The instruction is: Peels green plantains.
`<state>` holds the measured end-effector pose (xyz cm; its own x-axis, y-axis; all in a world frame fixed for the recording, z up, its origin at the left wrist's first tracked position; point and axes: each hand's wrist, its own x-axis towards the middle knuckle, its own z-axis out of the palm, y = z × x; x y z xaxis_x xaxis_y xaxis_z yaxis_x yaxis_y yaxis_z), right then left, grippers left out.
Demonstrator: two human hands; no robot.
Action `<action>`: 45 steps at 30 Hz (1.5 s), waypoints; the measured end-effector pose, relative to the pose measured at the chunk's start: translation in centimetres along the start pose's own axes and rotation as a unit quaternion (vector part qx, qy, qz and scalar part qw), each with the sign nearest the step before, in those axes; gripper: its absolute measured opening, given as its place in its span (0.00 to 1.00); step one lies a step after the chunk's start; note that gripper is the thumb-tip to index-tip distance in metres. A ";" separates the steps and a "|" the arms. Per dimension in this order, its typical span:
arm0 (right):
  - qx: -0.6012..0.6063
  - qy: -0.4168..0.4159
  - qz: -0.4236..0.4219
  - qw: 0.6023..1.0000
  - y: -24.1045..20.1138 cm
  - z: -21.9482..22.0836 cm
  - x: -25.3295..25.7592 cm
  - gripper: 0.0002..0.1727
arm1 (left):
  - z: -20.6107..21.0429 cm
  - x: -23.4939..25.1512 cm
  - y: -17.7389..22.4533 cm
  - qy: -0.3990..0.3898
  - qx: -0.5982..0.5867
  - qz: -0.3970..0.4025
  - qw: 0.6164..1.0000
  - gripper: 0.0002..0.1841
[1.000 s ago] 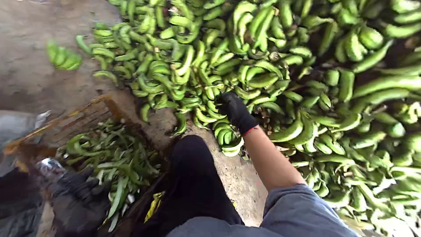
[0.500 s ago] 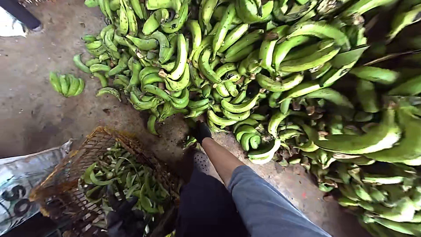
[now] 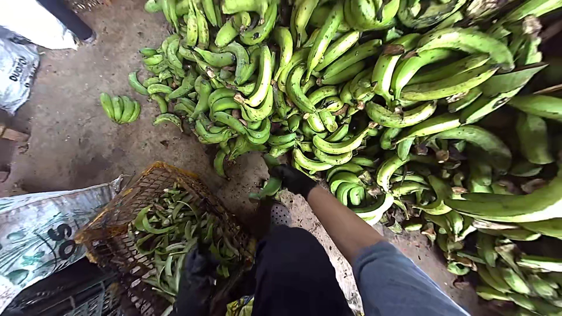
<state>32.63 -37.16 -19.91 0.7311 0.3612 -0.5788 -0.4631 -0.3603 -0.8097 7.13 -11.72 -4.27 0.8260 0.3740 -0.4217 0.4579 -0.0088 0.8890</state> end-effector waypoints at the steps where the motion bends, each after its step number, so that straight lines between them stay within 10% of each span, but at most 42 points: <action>1: 0.096 -0.016 -0.016 0.995 -1.4 0.5 -0.9 0.18 | 0.2 -0.4 0.6 -0.012 0.015 0.020 1.000 0.24; 4: 0.210 -0.048 -0.075 0.974 -8.3 2.5 -4.6 0.29 | 0.9 -1.1 2.4 -0.026 0.006 0.048 0.998 0.24; 13: -0.002 0.046 -0.334 0.941 -24.7 12.4 -19.3 0.39 | -0.4 -4.1 7.0 -0.058 -0.214 0.220 0.950 0.28; 18: 0.008 0.025 -0.381 0.924 -25.4 16.5 -22.5 0.40 | -2.8 -7.6 11.8 -0.042 -0.319 0.318 0.892 0.25; 24: 0.112 -0.140 -0.354 0.918 -28.0 19.2 -22.9 0.38 | -5.5 -6.1 3.9 -0.084 -0.223 0.031 0.971 0.25; 34: 0.140 -0.186 -0.301 0.925 -26.6 22.1 -20.1 0.25 | -14.2 -10.4 11.5 0.056 0.269 0.233 0.933 0.35; 40: 0.162 -0.226 -0.276 0.920 -23.7 24.8 -19.9 0.28 | -15.4 -7.4 9.4 0.074 0.315 0.255 0.911 0.30; 45: 0.206 -0.241 -0.199 0.927 -19.9 26.9 -20.6 0.28 | -17.0 -4.2 7.7 0.278 0.345 0.288 0.849 0.26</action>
<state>13.34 -14.31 5.53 0.6219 0.7738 -0.1205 -0.4294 0.2083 -0.8788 1.63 2.42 7.38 0.7836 0.5016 0.3666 0.2723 -0.8076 0.5231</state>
